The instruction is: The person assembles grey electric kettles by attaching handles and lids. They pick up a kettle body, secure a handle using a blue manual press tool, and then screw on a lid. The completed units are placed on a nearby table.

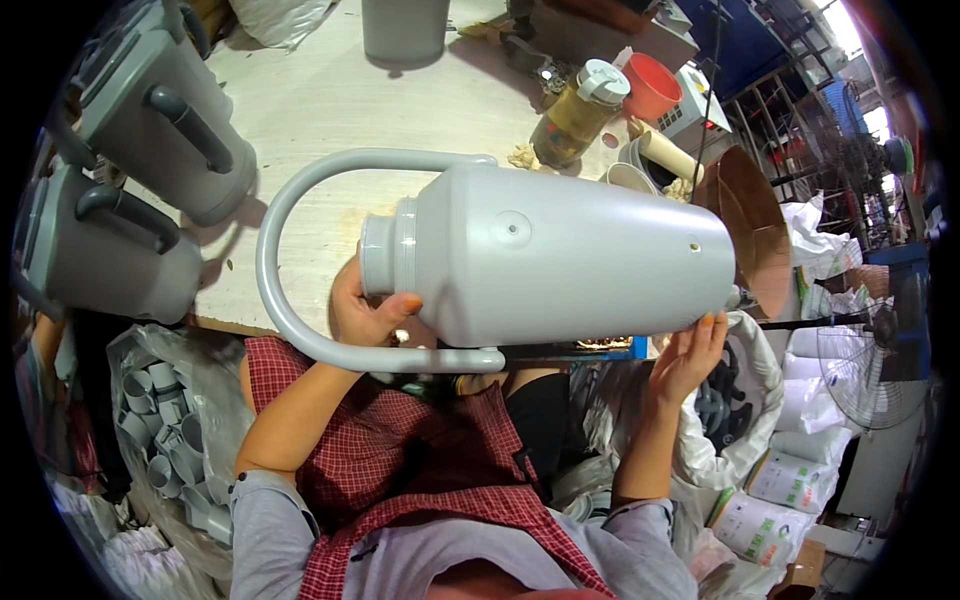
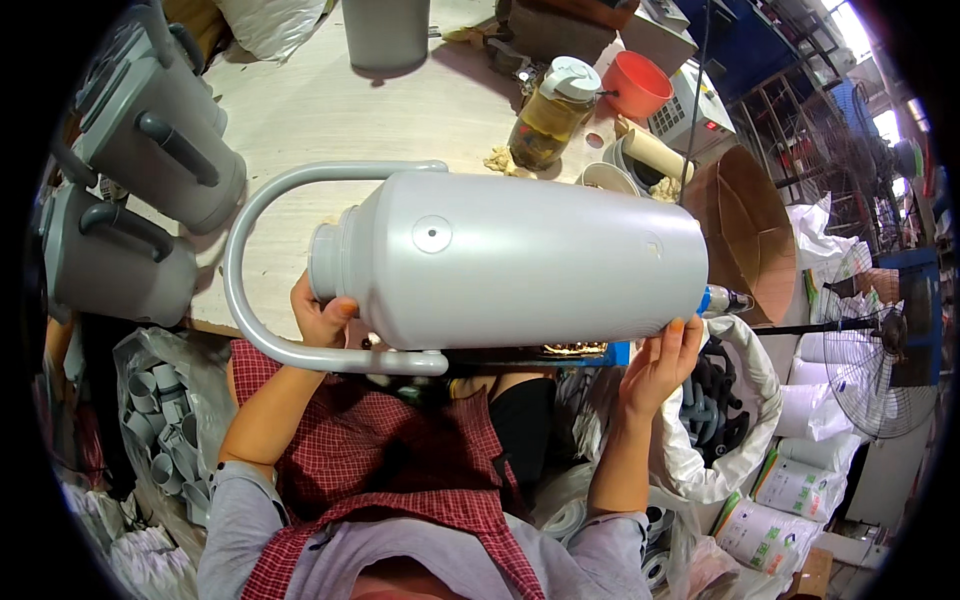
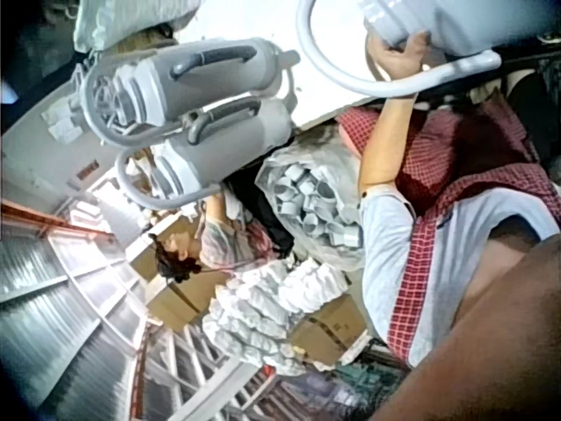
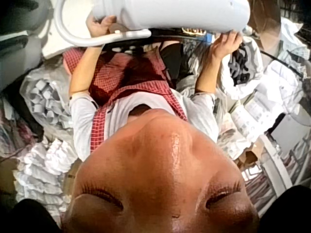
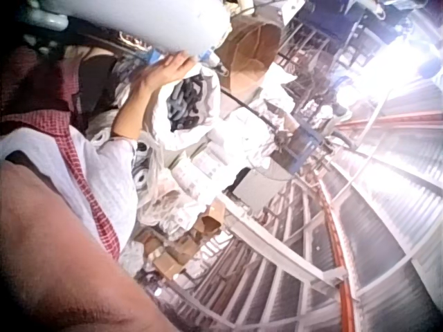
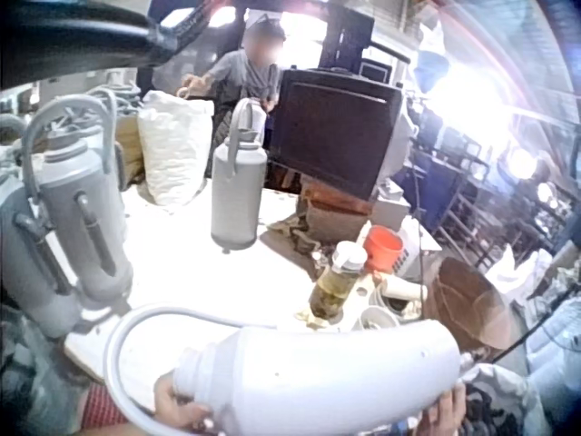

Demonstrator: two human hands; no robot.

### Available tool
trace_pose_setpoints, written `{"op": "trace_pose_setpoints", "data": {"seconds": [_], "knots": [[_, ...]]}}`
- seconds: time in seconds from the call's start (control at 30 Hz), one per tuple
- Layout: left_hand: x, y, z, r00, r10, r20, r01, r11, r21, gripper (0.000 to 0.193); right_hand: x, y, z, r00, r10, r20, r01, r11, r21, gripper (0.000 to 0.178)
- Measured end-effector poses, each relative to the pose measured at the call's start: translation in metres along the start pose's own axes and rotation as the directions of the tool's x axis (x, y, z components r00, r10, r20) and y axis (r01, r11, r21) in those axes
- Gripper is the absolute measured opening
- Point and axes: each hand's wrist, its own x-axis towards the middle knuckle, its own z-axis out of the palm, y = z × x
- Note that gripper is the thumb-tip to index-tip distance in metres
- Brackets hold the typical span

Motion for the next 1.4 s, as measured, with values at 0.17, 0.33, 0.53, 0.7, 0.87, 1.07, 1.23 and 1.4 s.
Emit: {"op": "trace_pose_setpoints", "data": {"seconds": [0.17,0.33,0.53,0.7,0.87,1.07,1.23,1.4], "knots": [[-0.006,-0.010,-0.001,0.998,0.004,-0.060,-0.011,0.993,-0.119,0.057,0.004,0.001,0.008,0.997,-0.056,0.050,0.055,0.998,0.025,0.017],[-0.015,-0.053,-0.033,0.985,0.015,-0.170,0.007,0.992,0.129,0.053,-0.004,-0.004,0.011,0.988,0.071,-0.138,-0.095,0.980,-0.174,0.024],[0.006,-0.074,-0.076,0.987,0.121,-0.110,-0.113,0.991,0.077,0.049,-0.002,-0.031,-0.009,0.985,0.159,0.069,-0.104,0.863,-0.495,0.027],[0.010,-0.060,-0.067,0.999,0.045,-0.027,-0.045,0.999,-0.006,0.059,0.042,-0.052,-0.144,0.998,-0.002,0.062,0.059,0.357,-0.932,0.017],[0.011,-0.055,-0.069,0.999,-0.027,-0.017,0.026,0.999,-0.033,0.064,0.043,0.026,-0.255,0.929,0.272,0.251,0.293,-0.123,-0.948,0.025],[0.015,-0.066,-0.081,0.998,0.048,-0.035,-0.047,0.999,0.013,0.062,0.060,0.006,-0.250,0.918,0.250,0.308,0.383,-0.351,-0.854,0.029],[0.005,-0.072,-0.068,0.993,0.074,-0.093,-0.066,0.994,0.085,0.054,0.064,-0.091,-0.176,0.866,-0.149,0.477,0.479,-0.029,-0.877,0.038],[0.003,-0.067,-0.053,0.991,0.068,-0.111,-0.058,0.994,0.090,0.053,0.069,-0.139,-0.031,0.717,-0.232,0.657,0.695,0.168,-0.700,0.039]]}}
